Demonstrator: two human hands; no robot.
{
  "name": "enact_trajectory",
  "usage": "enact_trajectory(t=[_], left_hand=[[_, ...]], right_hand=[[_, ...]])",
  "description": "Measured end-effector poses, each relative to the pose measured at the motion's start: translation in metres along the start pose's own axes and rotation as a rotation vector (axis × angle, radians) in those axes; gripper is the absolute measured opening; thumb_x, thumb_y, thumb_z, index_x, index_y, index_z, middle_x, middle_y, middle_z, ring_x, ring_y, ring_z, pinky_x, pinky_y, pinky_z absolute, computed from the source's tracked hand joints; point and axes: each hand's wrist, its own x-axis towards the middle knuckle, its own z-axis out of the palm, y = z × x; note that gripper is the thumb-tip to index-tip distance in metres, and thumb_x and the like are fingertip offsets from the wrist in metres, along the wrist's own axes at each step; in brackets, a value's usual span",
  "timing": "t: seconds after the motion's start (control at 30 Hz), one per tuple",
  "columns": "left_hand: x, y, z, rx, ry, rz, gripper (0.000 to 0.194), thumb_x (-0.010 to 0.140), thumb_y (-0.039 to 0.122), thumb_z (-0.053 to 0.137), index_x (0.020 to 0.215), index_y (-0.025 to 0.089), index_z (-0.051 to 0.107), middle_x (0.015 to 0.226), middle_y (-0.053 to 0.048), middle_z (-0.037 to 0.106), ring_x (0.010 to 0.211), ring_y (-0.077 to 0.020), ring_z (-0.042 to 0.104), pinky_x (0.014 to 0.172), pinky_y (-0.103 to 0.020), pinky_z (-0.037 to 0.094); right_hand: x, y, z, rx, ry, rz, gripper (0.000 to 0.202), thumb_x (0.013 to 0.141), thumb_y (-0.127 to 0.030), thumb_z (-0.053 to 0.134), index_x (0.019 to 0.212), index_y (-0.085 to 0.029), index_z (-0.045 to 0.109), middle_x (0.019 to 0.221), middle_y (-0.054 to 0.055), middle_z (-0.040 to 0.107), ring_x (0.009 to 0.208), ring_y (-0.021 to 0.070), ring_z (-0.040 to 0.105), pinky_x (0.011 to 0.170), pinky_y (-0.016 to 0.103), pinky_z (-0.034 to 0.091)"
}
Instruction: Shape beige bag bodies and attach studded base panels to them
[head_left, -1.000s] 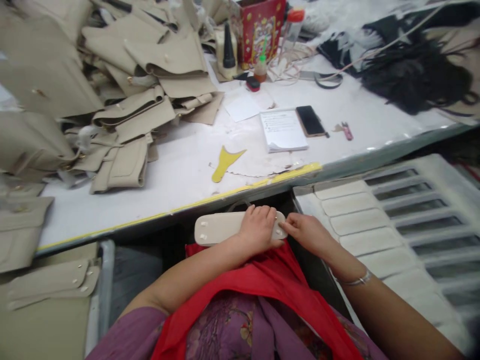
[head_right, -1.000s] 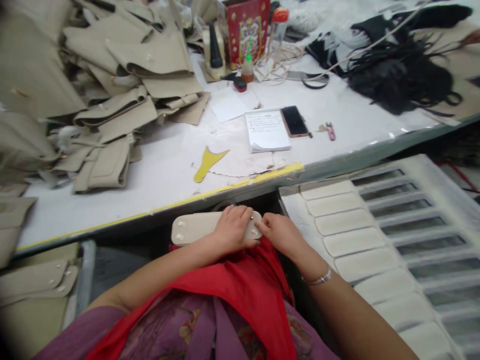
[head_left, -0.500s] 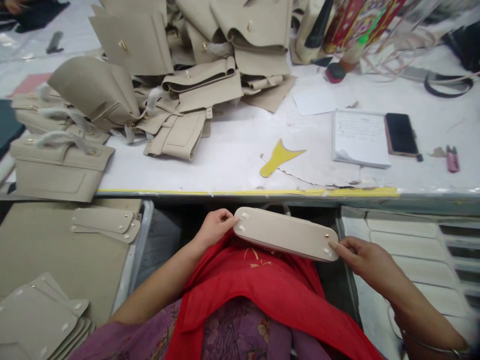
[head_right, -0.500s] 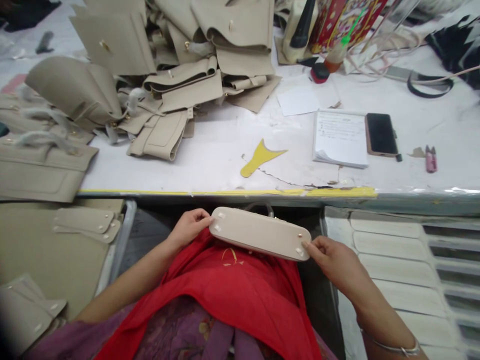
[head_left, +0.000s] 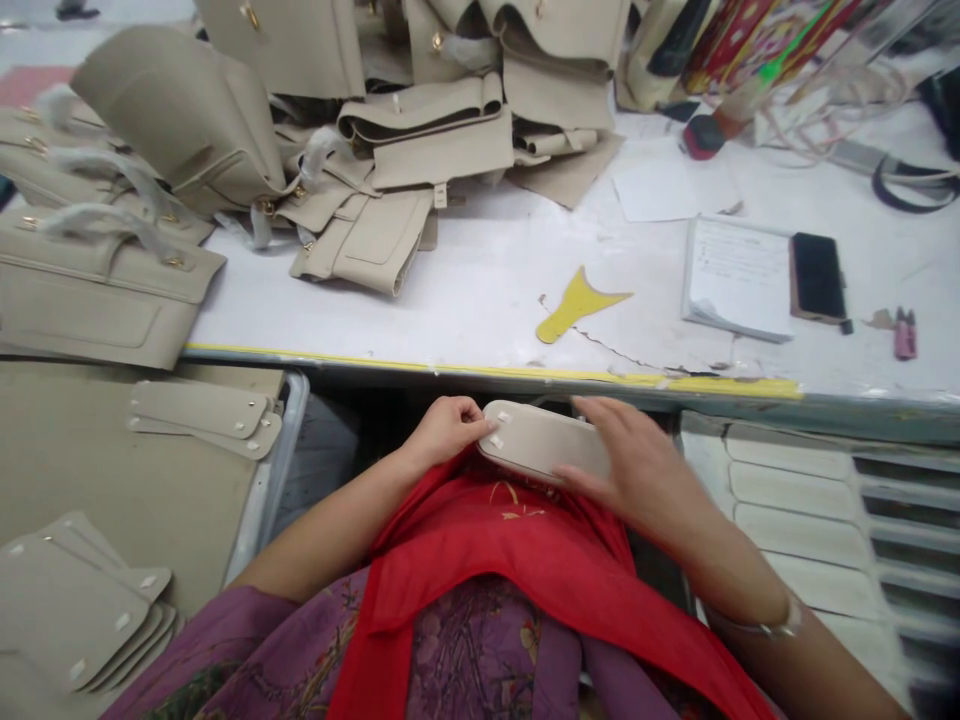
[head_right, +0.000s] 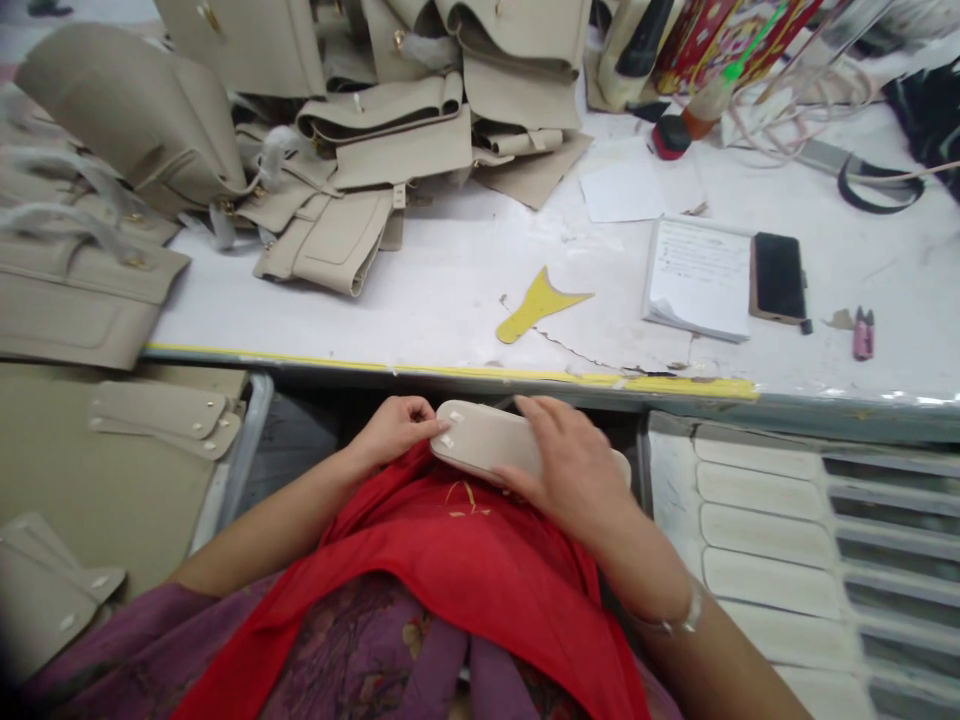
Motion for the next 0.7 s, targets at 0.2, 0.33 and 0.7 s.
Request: enact_trajectory(t=[0.2,0.33,0.7], left_hand=[[0.001,-0.005,-0.001,-0.095,-0.029,0.003,0.032,0.065,0.044,0.068,0.062,0.013,0.058,0.057,0.002,0.055,0.051,-0.0082,0.045,0.049,-0.020,0.035],[0.002,-0.010,-0.001,-0.125,-0.029,0.013,0.031,0.065,0.042,0.068,0.061,0.013,0.058,0.058,0.001,0.056,0.053,-0.0086,0.047,0.050,-0.020,0.036],[0.000,-0.011,0.001,-0.145,-0.023,0.045,0.027,0.068,0.038,0.064,0.062,0.013,0.057,0.058,0.001,0.056,0.053,-0.0092,0.047,0.050,-0.021,0.036]], right_hand=[[0.050,-0.058,0.054,0.007,-0.063,-0.105,0.066,0.070,-0.048,0.063,0.119,-0.008,0.046,0.112,0.019,0.055,0.101,0.0311,0.049,0.087,0.041,0.037],[0.050,-0.055,0.063,0.037,-0.022,-0.048,0.058,0.070,-0.046,0.059,0.114,-0.010,0.048,0.104,0.014,0.056,0.092,0.0276,0.050,0.080,0.037,0.037],[0.049,-0.056,0.064,0.093,0.021,-0.029,0.055,0.066,-0.044,0.060,0.110,-0.014,0.048,0.103,0.012,0.057,0.092,0.0266,0.050,0.080,0.036,0.038]])
